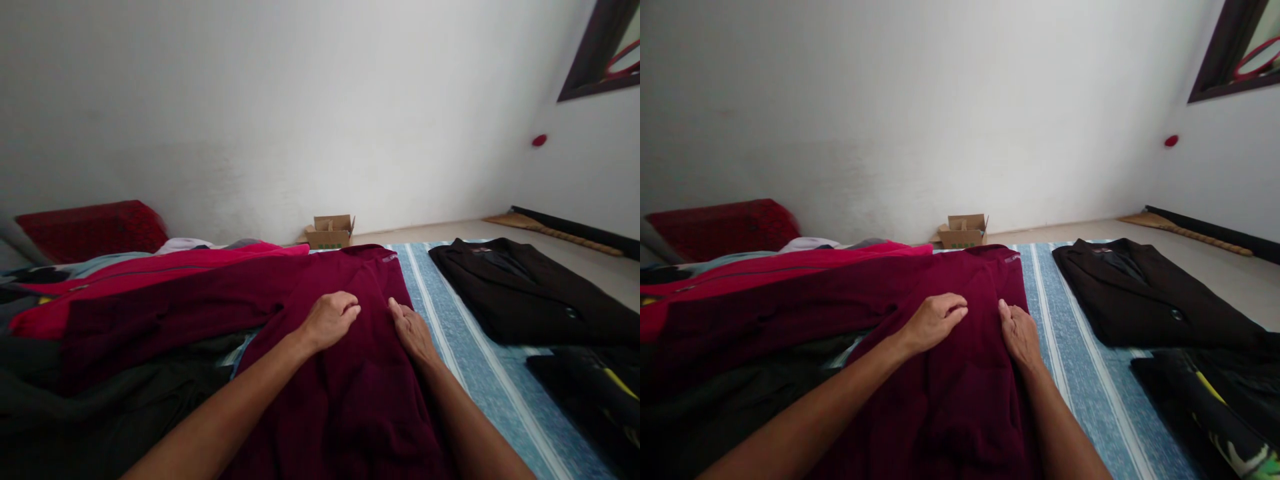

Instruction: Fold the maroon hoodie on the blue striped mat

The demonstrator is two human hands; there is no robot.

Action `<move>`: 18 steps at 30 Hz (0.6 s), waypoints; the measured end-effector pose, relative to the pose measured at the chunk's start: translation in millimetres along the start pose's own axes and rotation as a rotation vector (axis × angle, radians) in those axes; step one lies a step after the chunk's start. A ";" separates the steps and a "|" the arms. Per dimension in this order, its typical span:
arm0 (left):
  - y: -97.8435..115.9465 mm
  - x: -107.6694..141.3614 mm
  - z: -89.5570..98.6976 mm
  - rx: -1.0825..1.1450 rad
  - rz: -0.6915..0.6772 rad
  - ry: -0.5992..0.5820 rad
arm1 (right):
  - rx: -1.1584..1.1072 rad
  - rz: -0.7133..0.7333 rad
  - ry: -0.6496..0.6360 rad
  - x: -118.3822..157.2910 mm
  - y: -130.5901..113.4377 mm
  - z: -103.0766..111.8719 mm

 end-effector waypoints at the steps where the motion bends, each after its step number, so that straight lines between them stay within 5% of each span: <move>1: -9.6 -12.5 -4.7 -0.066 0.020 0.021 | -0.004 0.004 -0.005 -0.7 0.7 -1.0; 5: -32.2 -53.1 -36.3 -0.419 0.087 -0.136 | 0.005 0.043 0.005 -4.0 6.3 -6.5; 10: -44.6 -66.6 -75.4 -0.481 0.215 -0.243 | -0.013 0.005 0.034 -6.0 11.8 -8.6; 18: -58.9 -86.4 -74.7 -0.482 0.235 -0.318 | 0.025 0.040 0.058 -5.0 8.9 -9.7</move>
Point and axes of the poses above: each hand's wrist, its own x-axis away from the middle knuckle, its own z-axis out of the back of the hand, y = z × x, the point moved 2 cm from there along -x, towards the middle knuckle, and after that the axes turned 3 degrees about -x, right-handed, at the moved point
